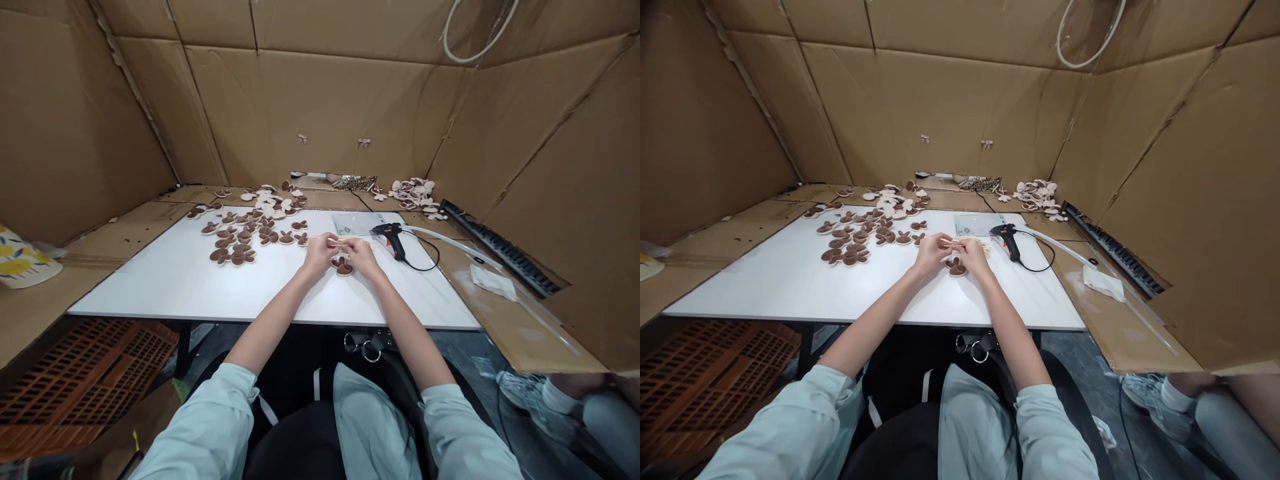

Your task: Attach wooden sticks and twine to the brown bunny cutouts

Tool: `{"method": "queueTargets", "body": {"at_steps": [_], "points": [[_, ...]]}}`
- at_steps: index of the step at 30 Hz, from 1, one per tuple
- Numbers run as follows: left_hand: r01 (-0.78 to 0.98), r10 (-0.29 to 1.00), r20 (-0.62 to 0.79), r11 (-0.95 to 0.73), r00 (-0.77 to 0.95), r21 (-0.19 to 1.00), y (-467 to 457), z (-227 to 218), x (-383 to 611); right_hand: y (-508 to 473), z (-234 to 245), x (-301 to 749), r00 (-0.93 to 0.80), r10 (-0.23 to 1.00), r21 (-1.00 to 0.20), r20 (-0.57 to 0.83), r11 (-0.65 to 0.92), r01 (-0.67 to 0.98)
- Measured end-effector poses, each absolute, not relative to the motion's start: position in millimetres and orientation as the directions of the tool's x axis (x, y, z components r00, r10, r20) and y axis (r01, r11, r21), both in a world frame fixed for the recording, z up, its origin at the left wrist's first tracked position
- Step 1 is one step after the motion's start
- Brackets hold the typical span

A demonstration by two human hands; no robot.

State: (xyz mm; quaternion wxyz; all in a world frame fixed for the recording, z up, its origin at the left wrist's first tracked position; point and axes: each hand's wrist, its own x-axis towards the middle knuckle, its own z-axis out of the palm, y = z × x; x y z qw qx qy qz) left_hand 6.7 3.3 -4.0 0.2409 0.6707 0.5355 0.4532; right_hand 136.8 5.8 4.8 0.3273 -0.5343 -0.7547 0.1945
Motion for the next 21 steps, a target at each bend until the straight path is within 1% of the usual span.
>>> {"method": "queueTargets", "body": {"at_steps": [4, 9, 12, 16, 19, 21], "points": [[0.465, 0.934, 0.358, -0.319, 0.006, 0.826, 2.6, -3.6, 8.5, 8.8, 2.3, 139.7, -0.183, 0.944, -0.722, 0.276, 0.329, 0.608], [0.379, 0.943, 0.332, -0.302, -0.014, 0.875, 2.5, -2.5, 9.2, 19.3, -10.3, 141.0, -0.157, 0.945, -0.855, 0.287, 0.327, 0.402], [0.356, 0.947, 0.321, -0.295, -0.016, 0.887, 2.3, -2.9, 8.8, 22.9, -14.9, 140.9, -0.157, 0.959, -0.914, 0.237, 0.274, 0.299], [0.406, 0.941, 0.336, -0.293, -0.038, 0.866, 0.8, -3.7, 9.0, 22.6, -15.1, 141.3, -0.137, 0.976, -0.933, 0.171, 0.205, 0.295], [0.433, 0.941, 0.331, -0.271, -0.069, 0.86, 0.1, -4.5, 10.5, 21.0, -13.9, 141.6, -0.121, 0.978, -0.926, 0.171, 0.201, 0.319], [0.404, 0.948, 0.309, -0.252, -0.081, 0.879, 0.9, -5.6, 11.6, 20.2, -13.4, 141.5, -0.113, 0.975, -0.917, 0.193, 0.22, 0.332]]}}
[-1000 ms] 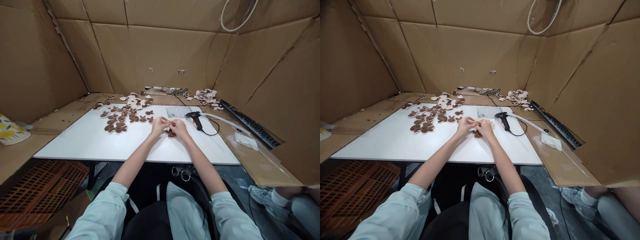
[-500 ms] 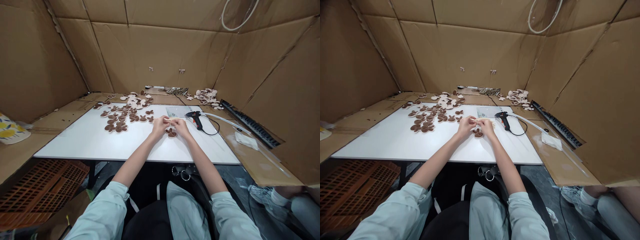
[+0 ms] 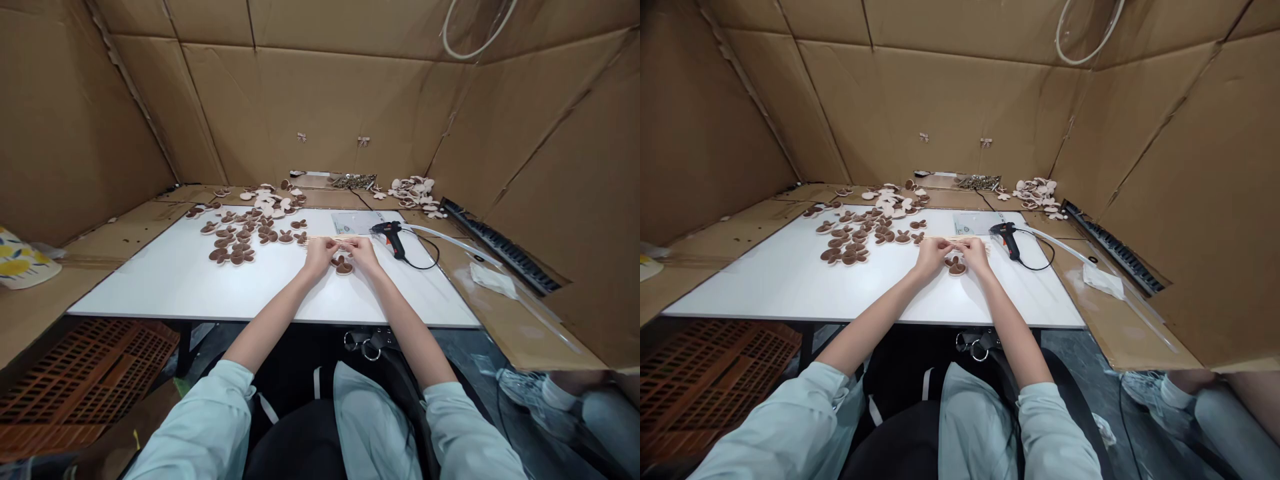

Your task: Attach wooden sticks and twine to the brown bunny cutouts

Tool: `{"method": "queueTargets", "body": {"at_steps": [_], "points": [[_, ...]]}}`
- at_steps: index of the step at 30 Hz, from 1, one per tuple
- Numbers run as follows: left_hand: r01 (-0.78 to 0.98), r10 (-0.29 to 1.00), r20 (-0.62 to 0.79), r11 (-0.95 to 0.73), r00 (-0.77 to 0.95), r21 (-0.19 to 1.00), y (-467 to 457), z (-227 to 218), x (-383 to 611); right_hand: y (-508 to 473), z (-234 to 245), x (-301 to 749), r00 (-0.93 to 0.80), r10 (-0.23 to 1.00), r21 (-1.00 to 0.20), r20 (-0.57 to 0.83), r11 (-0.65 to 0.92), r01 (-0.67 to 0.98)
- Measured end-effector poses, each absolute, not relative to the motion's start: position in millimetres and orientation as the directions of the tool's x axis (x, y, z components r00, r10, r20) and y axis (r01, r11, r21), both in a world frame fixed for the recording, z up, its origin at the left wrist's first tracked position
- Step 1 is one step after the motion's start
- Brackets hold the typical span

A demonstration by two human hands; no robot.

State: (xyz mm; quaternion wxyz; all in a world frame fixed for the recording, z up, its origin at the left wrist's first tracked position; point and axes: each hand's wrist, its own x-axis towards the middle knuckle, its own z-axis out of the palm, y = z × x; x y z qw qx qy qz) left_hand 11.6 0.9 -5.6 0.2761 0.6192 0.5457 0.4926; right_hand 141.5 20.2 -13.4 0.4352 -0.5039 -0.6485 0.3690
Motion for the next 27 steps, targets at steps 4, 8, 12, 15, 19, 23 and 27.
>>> {"method": "queueTargets", "body": {"at_steps": [4, 8, 12, 15, 19, 23, 27], "points": [[0.207, 0.983, 0.167, -0.148, -0.077, 0.967, 3.9, -8.3, 13.2, 20.1, -12.3, 140.7, -0.097, 0.966, -0.907, 0.239, 0.257, 0.333], [0.013, 0.995, 0.064, -0.063, -0.071, 0.998, 6.5, -9.9, 14.4, 19.4, -10.4, 139.8, -0.091, 0.96, -0.909, 0.265, 0.28, 0.308], [-0.097, 1.0, 0.02, -0.022, -0.023, 0.995, 9.1, -12.0, 15.4, 17.5, -8.9, 139.4, -0.109, 0.957, -0.916, 0.27, 0.29, 0.278], [-0.131, 1.0, 0.009, -0.009, -0.002, 0.991, 10.8, -13.5, 15.6, 16.9, -8.7, 139.9, -0.108, 0.956, -0.92, 0.273, 0.292, 0.26], [-0.155, 0.998, 0.044, -0.038, 0.039, 0.987, 10.8, -13.5, 14.4, 16.9, -8.1, 141.3, -0.11, 0.954, -0.923, 0.28, 0.299, 0.242], [-0.106, 0.989, 0.127, -0.119, 0.076, 0.987, 8.8, -12.2, 12.3, 15.6, -6.7, 141.4, -0.081, 0.963, -0.936, 0.259, 0.27, 0.226], [-0.141, 0.989, 0.12, -0.107, 0.085, 0.984, 8.2, -10.6, 11.8, 14.3, -5.8, 142.0, -0.082, 0.966, -0.946, 0.246, 0.257, 0.196]]}}
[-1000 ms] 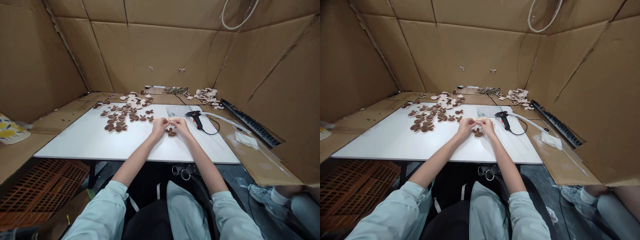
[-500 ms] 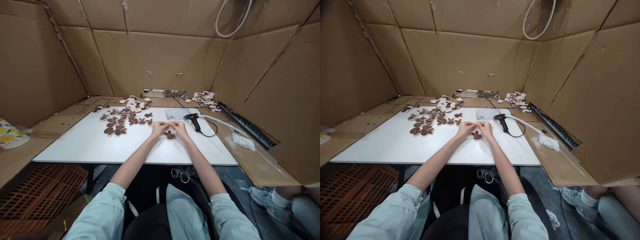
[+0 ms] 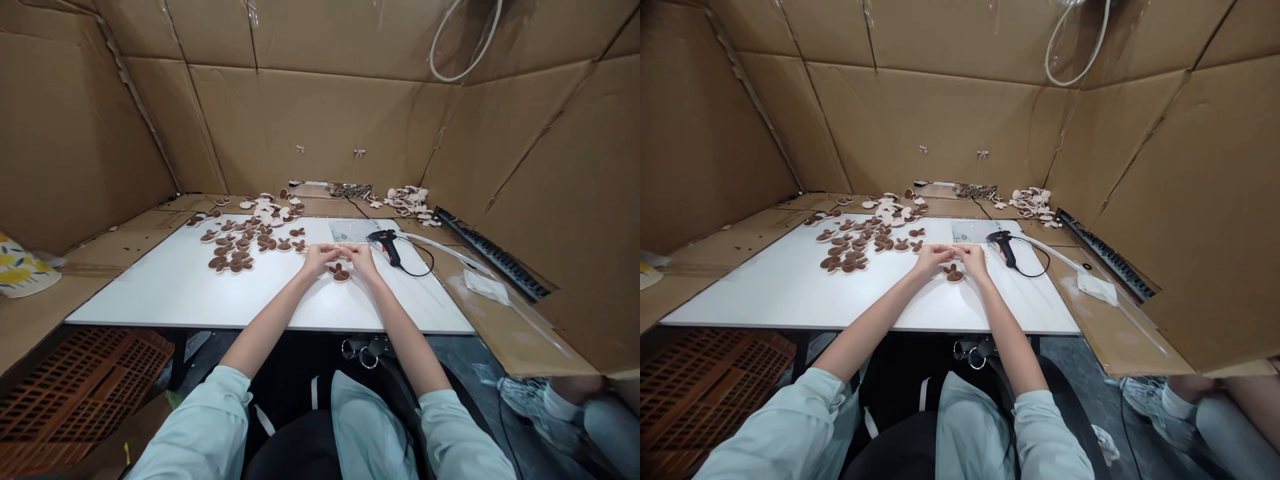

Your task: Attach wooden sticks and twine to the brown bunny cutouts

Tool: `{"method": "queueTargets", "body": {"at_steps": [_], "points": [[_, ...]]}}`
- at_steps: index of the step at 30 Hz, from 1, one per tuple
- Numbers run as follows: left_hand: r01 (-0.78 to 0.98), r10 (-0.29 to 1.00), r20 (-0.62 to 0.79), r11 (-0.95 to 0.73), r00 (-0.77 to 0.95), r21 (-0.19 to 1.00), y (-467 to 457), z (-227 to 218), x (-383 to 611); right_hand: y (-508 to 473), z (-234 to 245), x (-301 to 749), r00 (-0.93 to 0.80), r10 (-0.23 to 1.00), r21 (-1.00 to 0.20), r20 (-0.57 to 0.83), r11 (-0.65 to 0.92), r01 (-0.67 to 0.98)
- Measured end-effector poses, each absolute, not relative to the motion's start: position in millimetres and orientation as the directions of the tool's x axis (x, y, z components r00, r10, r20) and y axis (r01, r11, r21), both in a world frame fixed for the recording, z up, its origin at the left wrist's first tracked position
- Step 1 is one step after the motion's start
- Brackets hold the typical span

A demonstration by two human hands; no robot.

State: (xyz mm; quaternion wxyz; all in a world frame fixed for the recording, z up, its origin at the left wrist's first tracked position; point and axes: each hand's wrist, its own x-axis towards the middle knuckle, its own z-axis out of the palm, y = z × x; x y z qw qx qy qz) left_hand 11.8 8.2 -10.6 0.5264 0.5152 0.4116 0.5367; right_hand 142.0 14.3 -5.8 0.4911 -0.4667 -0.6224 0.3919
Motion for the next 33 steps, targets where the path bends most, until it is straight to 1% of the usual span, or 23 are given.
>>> {"method": "queueTargets", "body": {"at_steps": [8, 14, 18, 23, 25, 29, 33], "points": [[-0.267, 0.996, 0.005, 0.02, 0.091, 0.964, 7.5, -6.2, 13.8, 17.1, -4.4, 146.0, -0.157, 0.956, -0.948, 0.249, 0.273, 0.162], [-0.345, 0.991, 0.014, 0.033, 0.131, 0.938, 3.8, -3.4, 14.2, 17.7, -6.1, 144.1, -0.148, 0.95, -0.938, 0.276, 0.3, 0.173], [-0.337, 0.991, 0.012, 0.033, 0.131, 0.941, 3.0, -2.6, 13.3, 17.4, -4.4, 144.9, -0.19, 0.938, -0.931, 0.29, 0.322, 0.169], [-0.294, 0.986, 0.025, 0.026, 0.168, 0.955, 3.6, -2.4, 12.1, 15.5, 2.3, 150.6, -0.333, 0.901, -0.918, 0.278, 0.351, 0.186], [-0.28, 0.982, 0.015, 0.039, 0.187, 0.959, 3.5, -1.3, 12.0, 14.5, 4.2, 152.5, -0.365, 0.885, -0.91, 0.289, 0.373, 0.183], [-0.264, 0.987, -0.024, 0.067, 0.161, 0.962, 2.6, 3.1, 11.6, 13.3, 5.0, 153.6, -0.33, 0.889, -0.9, 0.317, 0.392, 0.192], [-0.248, 0.989, -0.052, 0.086, 0.139, 0.965, 0.6, 7.9, 10.3, 13.0, 4.5, 153.3, -0.279, 0.895, -0.875, 0.347, 0.416, 0.248]]}}
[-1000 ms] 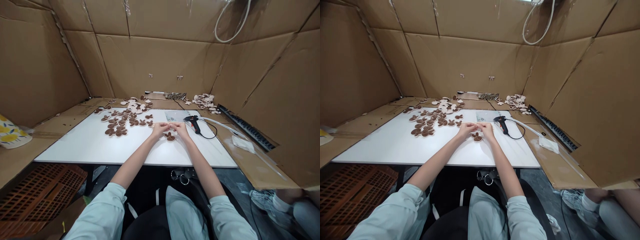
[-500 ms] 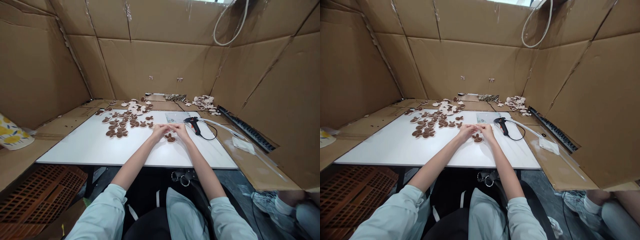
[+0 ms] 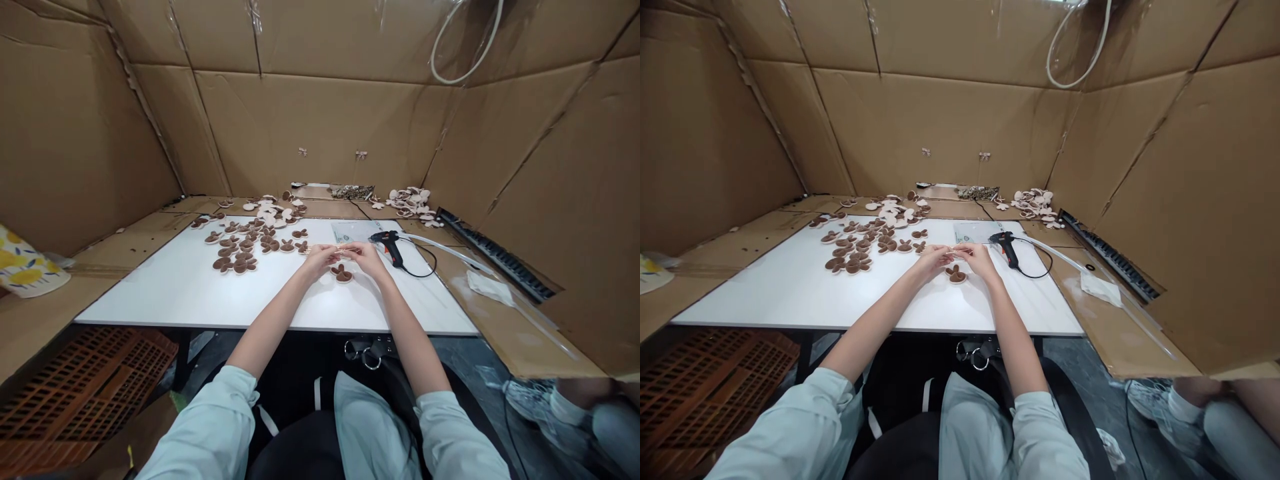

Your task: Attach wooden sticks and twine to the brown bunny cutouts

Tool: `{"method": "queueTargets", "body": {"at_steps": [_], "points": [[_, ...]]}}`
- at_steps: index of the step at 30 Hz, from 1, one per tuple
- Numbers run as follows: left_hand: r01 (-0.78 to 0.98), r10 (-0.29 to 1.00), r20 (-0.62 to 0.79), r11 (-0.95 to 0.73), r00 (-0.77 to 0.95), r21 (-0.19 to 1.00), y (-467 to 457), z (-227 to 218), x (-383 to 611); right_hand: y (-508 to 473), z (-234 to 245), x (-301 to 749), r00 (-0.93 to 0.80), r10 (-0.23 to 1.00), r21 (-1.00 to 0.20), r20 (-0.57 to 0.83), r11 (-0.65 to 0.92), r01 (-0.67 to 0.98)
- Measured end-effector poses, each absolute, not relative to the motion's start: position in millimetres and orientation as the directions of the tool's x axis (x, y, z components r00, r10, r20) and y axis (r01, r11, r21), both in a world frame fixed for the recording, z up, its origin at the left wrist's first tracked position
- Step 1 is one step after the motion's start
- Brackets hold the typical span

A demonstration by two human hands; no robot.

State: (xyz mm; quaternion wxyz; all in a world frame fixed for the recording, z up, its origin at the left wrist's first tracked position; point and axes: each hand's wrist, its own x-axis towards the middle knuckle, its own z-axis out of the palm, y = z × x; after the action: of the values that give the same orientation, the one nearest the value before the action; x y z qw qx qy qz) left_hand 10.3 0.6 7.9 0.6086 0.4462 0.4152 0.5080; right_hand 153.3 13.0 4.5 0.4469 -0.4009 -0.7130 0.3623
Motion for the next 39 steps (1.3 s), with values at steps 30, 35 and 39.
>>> {"method": "queueTargets", "body": {"at_steps": [30, 35, 39], "points": [[-0.024, 0.96, 0.25, -0.249, 0.125, 0.968, 10.7, -4.0, 5.2, 5.6, 7.4, 151.5, -0.157, 0.792, -0.624, 0.591, 0.571, 0.533], [0.158, 0.926, 0.37, -0.377, 0.069, 0.913, 13.9, -5.4, 8.9, 3.0, 11.1, 151.0, -0.054, 0.821, -0.697, 0.568, 0.515, 0.5], [0.202, 0.92, 0.39, -0.39, 0.041, 0.898, 12.5, -2.7, 10.0, 3.4, 12.7, 148.2, 0.039, 0.846, -0.774, 0.531, 0.466, 0.429]]}}
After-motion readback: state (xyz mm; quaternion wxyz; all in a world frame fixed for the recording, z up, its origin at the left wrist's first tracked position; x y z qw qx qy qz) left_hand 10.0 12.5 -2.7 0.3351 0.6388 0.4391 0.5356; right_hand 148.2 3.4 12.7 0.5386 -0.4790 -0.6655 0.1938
